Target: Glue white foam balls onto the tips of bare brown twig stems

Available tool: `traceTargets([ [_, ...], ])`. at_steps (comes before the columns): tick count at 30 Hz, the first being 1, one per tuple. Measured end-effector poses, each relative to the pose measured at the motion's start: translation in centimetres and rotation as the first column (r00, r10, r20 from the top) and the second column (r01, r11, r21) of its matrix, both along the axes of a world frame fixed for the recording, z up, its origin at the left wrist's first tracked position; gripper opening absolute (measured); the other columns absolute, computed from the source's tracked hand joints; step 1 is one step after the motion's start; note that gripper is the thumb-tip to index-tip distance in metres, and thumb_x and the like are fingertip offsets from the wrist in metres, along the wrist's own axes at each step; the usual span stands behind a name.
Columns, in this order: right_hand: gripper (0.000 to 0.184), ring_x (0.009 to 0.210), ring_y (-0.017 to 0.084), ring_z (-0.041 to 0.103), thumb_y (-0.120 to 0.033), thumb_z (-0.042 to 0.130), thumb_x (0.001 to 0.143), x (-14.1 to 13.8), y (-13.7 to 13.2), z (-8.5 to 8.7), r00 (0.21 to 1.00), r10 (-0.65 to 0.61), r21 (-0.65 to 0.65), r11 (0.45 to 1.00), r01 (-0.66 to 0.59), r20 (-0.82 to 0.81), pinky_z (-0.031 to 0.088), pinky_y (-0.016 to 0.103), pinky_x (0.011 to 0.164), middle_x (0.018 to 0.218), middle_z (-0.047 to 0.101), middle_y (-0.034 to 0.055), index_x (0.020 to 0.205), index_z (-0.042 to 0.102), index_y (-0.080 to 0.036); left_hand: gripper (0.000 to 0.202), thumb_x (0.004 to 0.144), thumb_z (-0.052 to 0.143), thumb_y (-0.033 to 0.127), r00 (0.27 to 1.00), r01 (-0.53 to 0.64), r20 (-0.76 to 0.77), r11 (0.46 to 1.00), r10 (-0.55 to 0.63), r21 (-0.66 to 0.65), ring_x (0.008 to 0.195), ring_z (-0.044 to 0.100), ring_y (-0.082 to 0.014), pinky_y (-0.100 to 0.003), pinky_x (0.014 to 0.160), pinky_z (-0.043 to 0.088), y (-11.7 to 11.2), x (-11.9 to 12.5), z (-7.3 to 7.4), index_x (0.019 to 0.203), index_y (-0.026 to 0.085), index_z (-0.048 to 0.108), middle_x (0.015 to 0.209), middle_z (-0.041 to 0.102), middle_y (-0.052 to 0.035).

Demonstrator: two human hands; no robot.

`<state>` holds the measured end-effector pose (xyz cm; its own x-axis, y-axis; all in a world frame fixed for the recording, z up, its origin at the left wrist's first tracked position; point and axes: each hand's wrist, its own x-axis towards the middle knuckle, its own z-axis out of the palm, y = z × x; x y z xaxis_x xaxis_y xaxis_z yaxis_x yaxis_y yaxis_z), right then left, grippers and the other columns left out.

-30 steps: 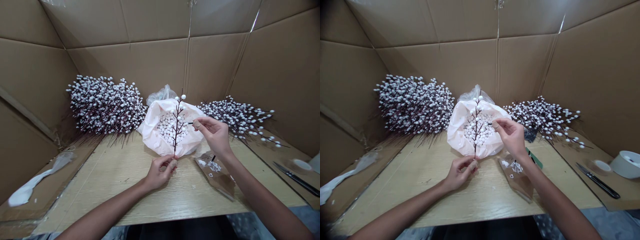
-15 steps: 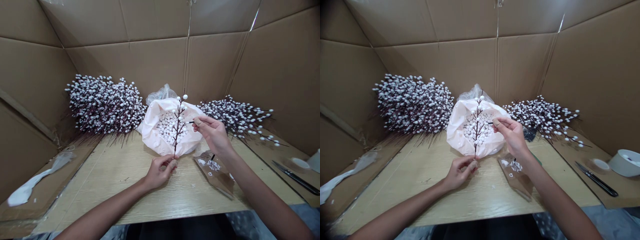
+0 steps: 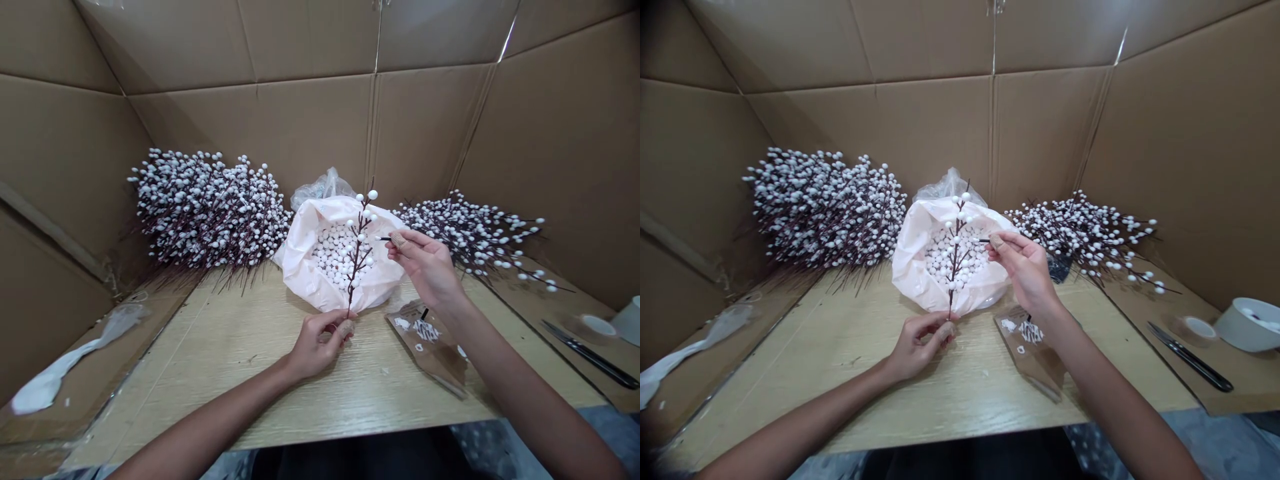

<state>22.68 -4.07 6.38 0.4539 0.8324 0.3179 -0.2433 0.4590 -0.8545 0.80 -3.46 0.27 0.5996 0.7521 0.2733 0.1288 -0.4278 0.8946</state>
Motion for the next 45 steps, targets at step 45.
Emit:
traceTargets([
  [45, 0.012, 0.074, 0.012, 0.068, -0.018, 0.077, 0.070, -0.7, -0.9, 0.7, 0.965, -0.183, 0.252, 0.959, 0.133, 0.188, 0.057, 0.025, 0.075, 0.081, 0.073, 0.0010, 0.082, 0.075, -0.022, 0.036, 0.088, 0.053, 0.039, 1.000, 0.010, 0.008, 0.996, -0.010, -0.087, 0.055, 0.057, -0.0109, -0.019, 0.053, 0.047, 0.2, -0.2, -0.3, 0.101, 0.008, 0.067, 0.068, 0.063, -0.0053],
])
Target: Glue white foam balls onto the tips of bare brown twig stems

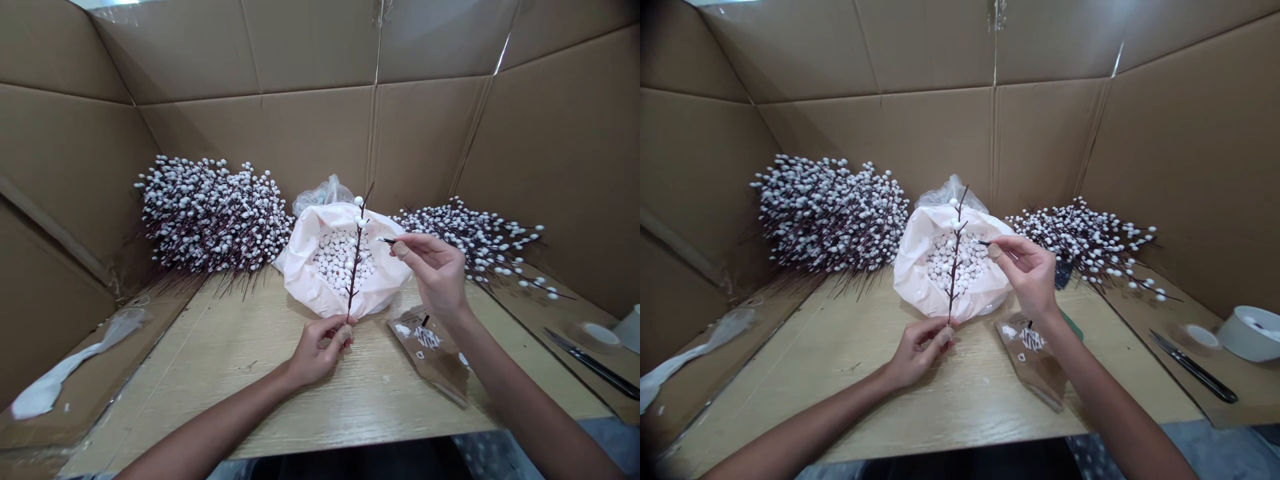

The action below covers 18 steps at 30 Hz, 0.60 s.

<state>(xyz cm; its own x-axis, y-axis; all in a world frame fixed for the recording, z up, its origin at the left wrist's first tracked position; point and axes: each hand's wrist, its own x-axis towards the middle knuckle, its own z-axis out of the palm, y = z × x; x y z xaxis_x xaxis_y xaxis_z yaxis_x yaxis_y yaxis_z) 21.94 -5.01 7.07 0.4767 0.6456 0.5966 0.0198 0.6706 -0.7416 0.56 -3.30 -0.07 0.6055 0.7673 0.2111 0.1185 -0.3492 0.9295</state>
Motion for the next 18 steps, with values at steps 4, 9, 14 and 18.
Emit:
traceTargets([
  [4, 0.014, 0.073, 0.014, 0.068, -0.022, 0.077, 0.071, 0.7, 0.1, 0.2, 0.990, -0.141, 0.057, 0.988, 0.141, -0.002, 0.058, 0.029, 0.073, 0.080, 0.072, 0.0013, 0.084, 0.074, -0.022, 0.037, 0.087, 0.054, 0.041, 1.000, 0.011, -0.013, 1.000, -0.011, -0.003, 0.054, 0.056, -0.0103, -0.019, 0.052, 0.047, 0.0, 0.0, 0.2, 0.099, 0.008, 0.066, 0.065, 0.062, -0.0047],
  [9, 0.014, 0.075, 0.015, 0.069, -0.023, 0.076, 0.072, 1.1, 0.1, 0.6, 0.979, -0.203, 0.131, 0.972, 0.197, 0.035, 0.058, 0.029, 0.073, 0.082, 0.073, 0.0018, 0.086, 0.074, -0.022, 0.037, 0.088, 0.053, 0.043, 0.999, 0.047, -0.025, 0.999, -0.047, 0.002, 0.051, 0.053, -0.0092, -0.018, 0.049, 0.045, -0.1, 0.0, 0.5, 0.095, 0.009, 0.065, 0.065, 0.060, -0.0035],
  [14, 0.013, 0.078, 0.016, 0.070, -0.020, 0.076, 0.072, 0.5, -0.5, 1.1, 0.972, -0.218, 0.129, 0.970, 0.207, 0.085, 0.059, 0.030, 0.076, 0.083, 0.074, 0.0023, 0.084, 0.075, -0.021, 0.036, 0.088, 0.052, 0.043, 0.997, 0.049, -0.058, 0.998, -0.048, 0.029, 0.053, 0.054, -0.0099, -0.018, 0.050, 0.046, -0.2, -0.1, 0.6, 0.093, 0.009, 0.065, 0.066, 0.060, -0.0035],
  [18, 0.012, 0.079, 0.016, 0.070, -0.021, 0.076, 0.072, 0.3, -0.7, 1.4, 0.968, -0.227, 0.106, 0.971, 0.216, 0.105, 0.060, 0.032, 0.077, 0.083, 0.073, 0.0027, 0.084, 0.074, -0.021, 0.036, 0.088, 0.052, 0.042, 0.997, 0.046, -0.062, 0.998, -0.043, 0.052, 0.051, 0.054, -0.0100, -0.020, 0.051, 0.045, -0.2, -0.1, 0.7, 0.093, 0.009, 0.065, 0.064, 0.061, -0.0036],
])
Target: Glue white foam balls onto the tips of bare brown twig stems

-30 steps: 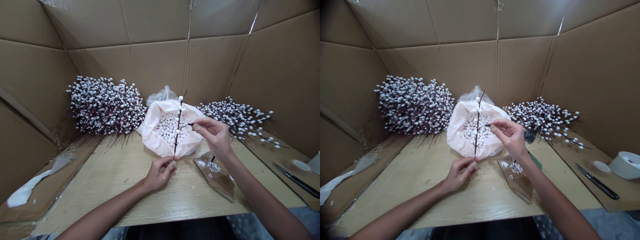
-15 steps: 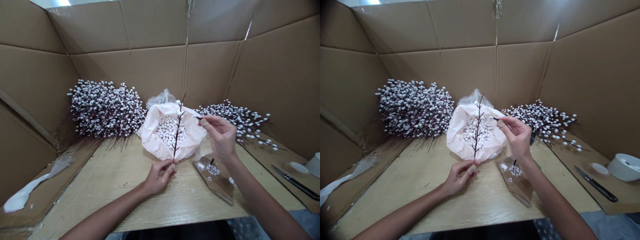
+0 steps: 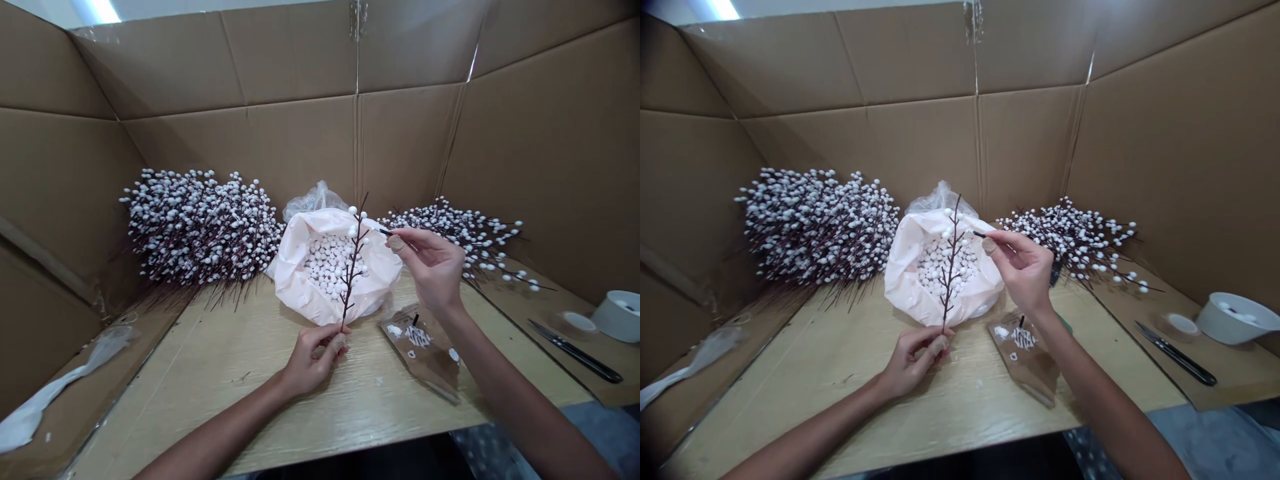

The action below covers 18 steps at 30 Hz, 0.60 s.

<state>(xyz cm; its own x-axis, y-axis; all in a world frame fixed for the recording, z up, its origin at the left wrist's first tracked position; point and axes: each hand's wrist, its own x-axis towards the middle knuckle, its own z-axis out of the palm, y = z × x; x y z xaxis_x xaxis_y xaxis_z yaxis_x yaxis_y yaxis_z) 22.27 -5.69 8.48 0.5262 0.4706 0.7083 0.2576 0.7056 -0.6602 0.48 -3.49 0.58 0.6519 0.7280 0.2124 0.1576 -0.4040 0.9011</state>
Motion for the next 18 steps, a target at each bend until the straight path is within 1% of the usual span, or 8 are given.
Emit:
traceTargets([
  [5, 0.011, 0.080, 0.016, 0.069, -0.019, 0.075, 0.073, 0.05, 0.07, 0.07, 1.000, 0.001, -0.006, 1.000, -0.001, -0.001, 0.060, 0.032, 0.078, 0.083, 0.073, 0.0025, 0.084, 0.074, -0.022, 0.035, 0.088, 0.052, 0.041, 1.000, -0.001, -0.002, 1.000, 0.001, 0.018, 0.051, 0.054, -0.0103, -0.019, 0.050, 0.045, -0.08, 0.07, 0.13, 0.092, 0.009, 0.065, 0.064, 0.061, -0.0037],
  [11, 0.015, 0.079, 0.014, 0.069, -0.013, 0.075, 0.073, 0.01, 0.08, -0.02, 1.000, 0.027, 0.023, 0.999, -0.027, -0.007, 0.059, 0.028, 0.077, 0.083, 0.074, 0.0015, 0.084, 0.075, -0.023, 0.036, 0.088, 0.052, 0.042, 1.000, 0.003, -0.015, 1.000, -0.003, 0.010, 0.052, 0.055, -0.0105, -0.019, 0.050, 0.045, -0.02, -0.03, 0.04, 0.092, 0.008, 0.065, 0.064, 0.062, -0.0047],
  [14, 0.014, 0.079, 0.015, 0.069, -0.015, 0.075, 0.073, 0.04, 0.11, -0.10, 1.000, 0.030, 0.026, 0.999, -0.030, 0.000, 0.059, 0.029, 0.077, 0.083, 0.074, 0.0019, 0.084, 0.075, -0.022, 0.038, 0.088, 0.052, 0.044, 1.000, 0.006, -0.019, 1.000, -0.006, 0.009, 0.052, 0.054, -0.0104, -0.019, 0.051, 0.045, 0.00, -0.04, 0.04, 0.092, 0.008, 0.065, 0.064, 0.062, -0.0045],
  [18, 0.012, 0.080, 0.017, 0.070, -0.020, 0.076, 0.072, 0.09, 0.15, -0.16, 1.000, 0.012, -0.003, 1.000, -0.012, -0.003, 0.060, 0.032, 0.077, 0.083, 0.074, 0.0030, 0.084, 0.075, -0.021, 0.041, 0.088, 0.051, 0.046, 1.000, 0.001, -0.018, 1.000, -0.001, 0.000, 0.053, 0.055, -0.0104, -0.019, 0.051, 0.045, -0.08, -0.03, 0.15, 0.093, 0.008, 0.065, 0.065, 0.062, -0.0043],
])
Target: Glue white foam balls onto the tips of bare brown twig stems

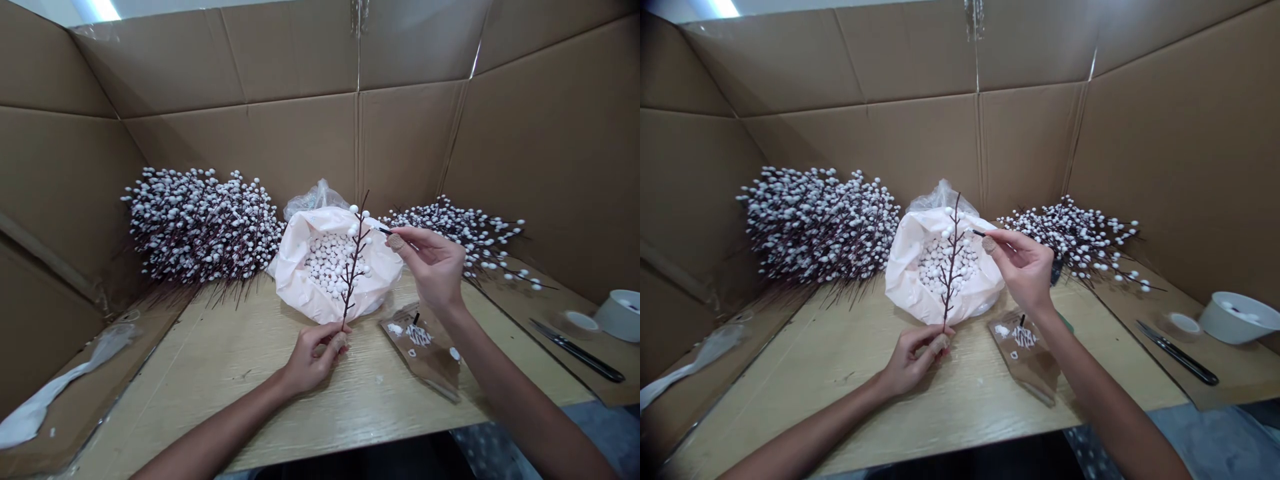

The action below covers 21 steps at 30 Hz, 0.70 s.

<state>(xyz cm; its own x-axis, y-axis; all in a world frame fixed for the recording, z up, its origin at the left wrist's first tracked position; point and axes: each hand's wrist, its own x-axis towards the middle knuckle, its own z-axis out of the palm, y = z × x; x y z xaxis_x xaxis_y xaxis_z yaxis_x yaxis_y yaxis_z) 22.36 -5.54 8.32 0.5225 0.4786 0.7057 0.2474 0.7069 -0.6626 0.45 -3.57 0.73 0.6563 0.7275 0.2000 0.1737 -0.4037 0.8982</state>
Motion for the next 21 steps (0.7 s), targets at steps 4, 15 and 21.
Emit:
traceTargets([
  [4, 0.012, 0.079, 0.016, 0.070, -0.019, 0.076, 0.072, 0.03, 0.01, -0.07, 1.000, 0.011, 0.007, 1.000, -0.011, -0.007, 0.060, 0.031, 0.077, 0.083, 0.074, 0.0028, 0.084, 0.075, -0.021, 0.040, 0.087, 0.052, 0.047, 1.000, -0.007, -0.001, 1.000, 0.007, -0.003, 0.052, 0.055, -0.0105, -0.020, 0.051, 0.045, -0.02, -0.03, 0.02, 0.093, 0.009, 0.065, 0.064, 0.061, -0.0037],
  [15, 0.011, 0.080, 0.016, 0.071, -0.019, 0.074, 0.074, 0.05, -0.07, -0.15, 1.000, 0.018, -0.006, 1.000, -0.018, 0.017, 0.060, 0.032, 0.079, 0.084, 0.074, 0.0026, 0.085, 0.074, -0.021, 0.039, 0.087, 0.052, 0.046, 1.000, 0.001, -0.009, 0.999, -0.001, -0.035, 0.053, 0.054, -0.0107, -0.019, 0.051, 0.045, -0.11, 0.04, 0.14, 0.092, 0.010, 0.065, 0.064, 0.058, -0.0028],
  [21, 0.012, 0.078, 0.016, 0.070, -0.019, 0.076, 0.072, -0.01, -0.15, 0.11, 1.000, 0.009, -0.012, 1.000, -0.009, -0.008, 0.060, 0.032, 0.077, 0.084, 0.074, 0.0022, 0.084, 0.074, -0.022, 0.039, 0.086, 0.053, 0.046, 1.000, -0.002, -0.006, 1.000, 0.002, -0.025, 0.052, 0.053, -0.0104, -0.019, 0.051, 0.046, -0.22, 0.10, 0.37, 0.091, 0.010, 0.065, 0.063, 0.058, -0.0025],
])
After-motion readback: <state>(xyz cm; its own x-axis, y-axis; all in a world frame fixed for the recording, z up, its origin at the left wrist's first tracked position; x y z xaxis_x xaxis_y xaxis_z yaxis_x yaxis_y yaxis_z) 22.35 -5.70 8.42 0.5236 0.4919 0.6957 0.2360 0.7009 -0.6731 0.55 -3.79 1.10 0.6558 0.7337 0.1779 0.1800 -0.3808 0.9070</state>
